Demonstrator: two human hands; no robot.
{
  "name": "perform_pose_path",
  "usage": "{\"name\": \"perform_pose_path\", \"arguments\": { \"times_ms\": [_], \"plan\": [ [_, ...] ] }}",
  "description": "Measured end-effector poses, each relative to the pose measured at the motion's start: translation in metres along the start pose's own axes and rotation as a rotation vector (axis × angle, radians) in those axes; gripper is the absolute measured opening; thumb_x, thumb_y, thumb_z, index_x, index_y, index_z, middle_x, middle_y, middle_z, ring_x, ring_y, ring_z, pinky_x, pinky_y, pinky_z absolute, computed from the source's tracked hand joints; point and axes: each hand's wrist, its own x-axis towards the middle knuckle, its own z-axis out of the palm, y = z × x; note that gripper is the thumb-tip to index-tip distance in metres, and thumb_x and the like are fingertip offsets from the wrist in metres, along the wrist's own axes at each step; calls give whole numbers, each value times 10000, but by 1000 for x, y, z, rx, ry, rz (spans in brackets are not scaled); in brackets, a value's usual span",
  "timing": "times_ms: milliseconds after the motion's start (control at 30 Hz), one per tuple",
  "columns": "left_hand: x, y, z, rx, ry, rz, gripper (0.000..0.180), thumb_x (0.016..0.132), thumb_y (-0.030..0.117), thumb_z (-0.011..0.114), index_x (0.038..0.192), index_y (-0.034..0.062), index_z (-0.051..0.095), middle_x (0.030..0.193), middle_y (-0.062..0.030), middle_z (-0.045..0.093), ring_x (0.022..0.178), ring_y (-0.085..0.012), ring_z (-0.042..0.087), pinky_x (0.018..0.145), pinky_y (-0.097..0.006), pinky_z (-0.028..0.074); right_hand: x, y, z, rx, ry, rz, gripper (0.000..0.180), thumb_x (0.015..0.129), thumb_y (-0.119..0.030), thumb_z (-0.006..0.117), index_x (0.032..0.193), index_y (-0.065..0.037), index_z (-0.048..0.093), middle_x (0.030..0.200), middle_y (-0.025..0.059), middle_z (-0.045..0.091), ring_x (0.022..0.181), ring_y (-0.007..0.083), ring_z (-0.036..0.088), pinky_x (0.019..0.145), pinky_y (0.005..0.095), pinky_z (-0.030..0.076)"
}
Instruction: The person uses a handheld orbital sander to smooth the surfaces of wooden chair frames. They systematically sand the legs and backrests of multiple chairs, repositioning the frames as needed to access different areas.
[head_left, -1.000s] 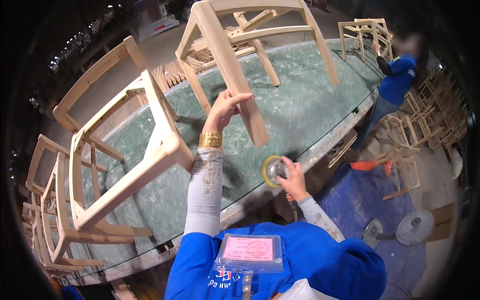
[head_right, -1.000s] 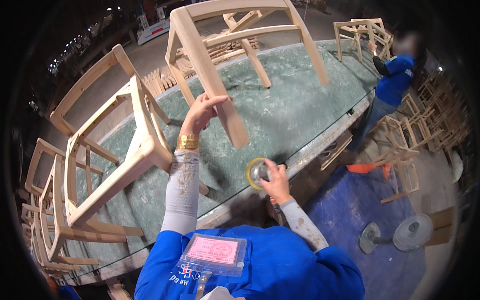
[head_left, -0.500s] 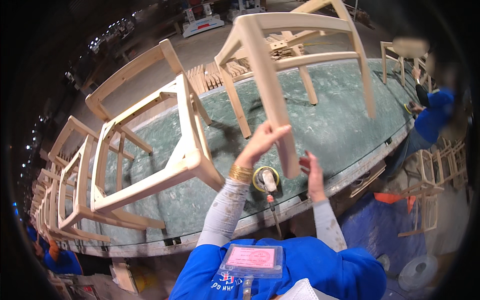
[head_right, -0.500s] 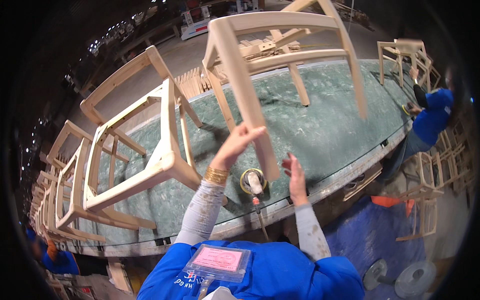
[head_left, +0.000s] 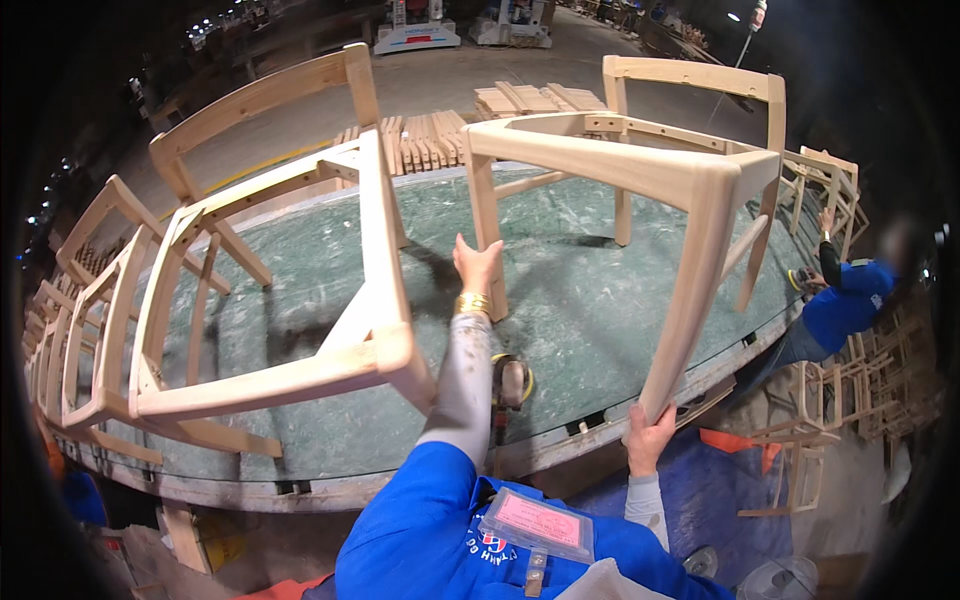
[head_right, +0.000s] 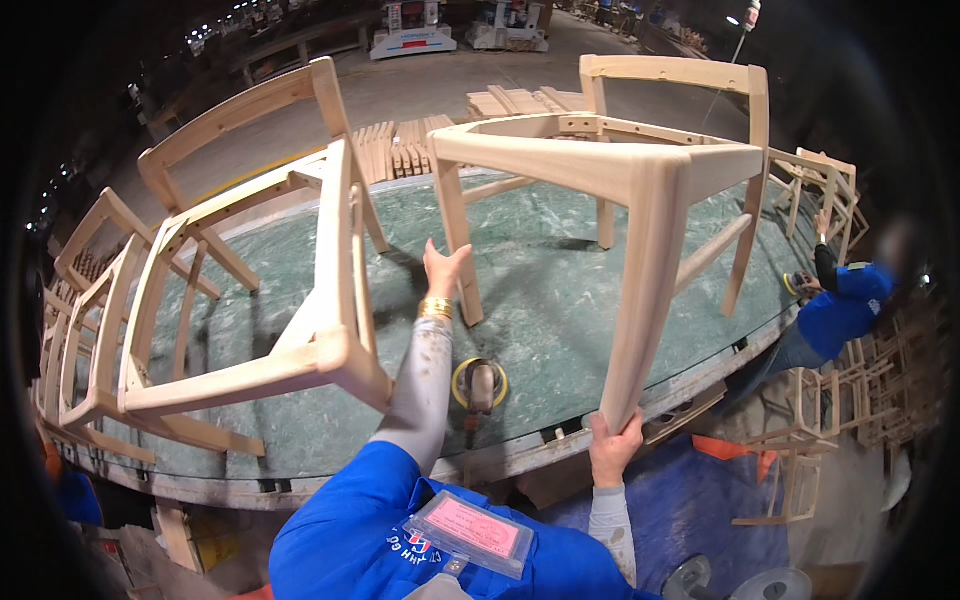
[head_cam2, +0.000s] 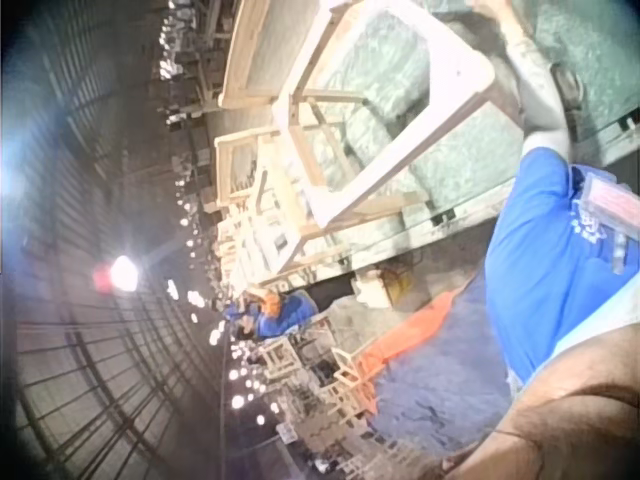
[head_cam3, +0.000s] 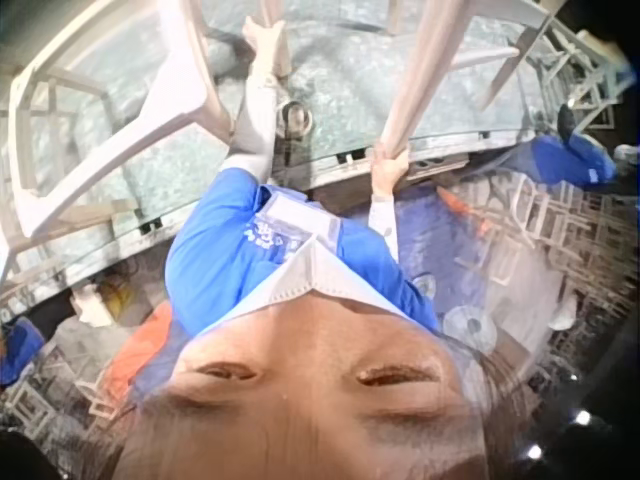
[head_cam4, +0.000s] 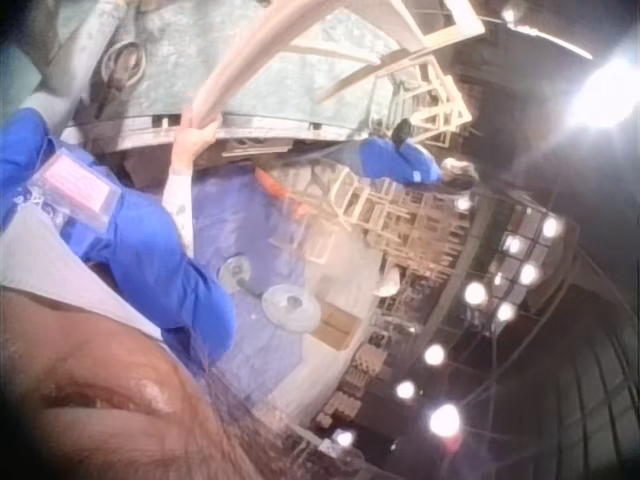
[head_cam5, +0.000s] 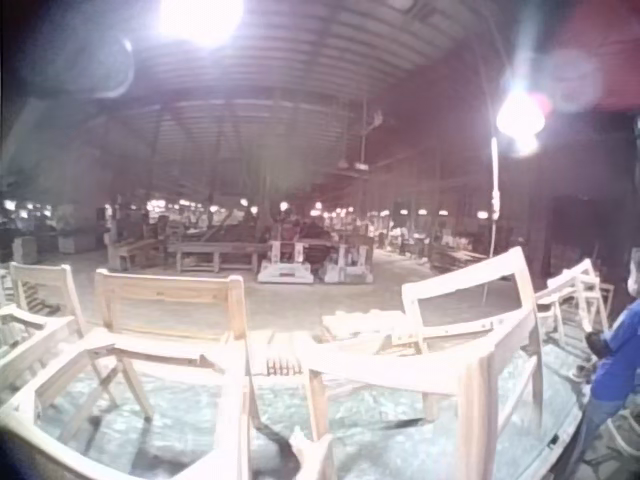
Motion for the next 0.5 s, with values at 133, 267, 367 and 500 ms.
{"name": "perform_pose_path", "arguments": {
  "times_ms": [133,267,367,500],
  "plan": [
    [9,-5,13,-314,-490,-74,353,687,179,787,933,-5,614,816,-52,654,728,-151,608,683,-293,480,18,19,-38,-79,-11,-61,667,712,-455,739,1051,63,491,859,141,566,780,233,557,723,358,460],
    [-8,9,24,-393,-506,-118,214,714,101,760,845,38,602,733,0,608,659,-109,550,604,-278,447,51,41,-71,-94,10,-29,625,726,-432,722,1045,56,499,824,107,556,732,211,556,694,348,467],
    [-26,36,19,-450,-521,-42,234,719,70,736,896,29,588,748,13,581,663,-101,532,610,-264,443,107,38,-90,67,7,-27,356,825,-354,623,835,-18,506,691,54,547,559,142,540,511,281,427],
    [-40,89,1,-501,-478,242,255,735,64,704,944,45,560,722,20,548,592,-66,491,539,-231,400,183,72,-120,187,-79,51,425,861,-424,592,835,-9,506,656,65,563,521,132,554,481,276,439]
  ]
}}
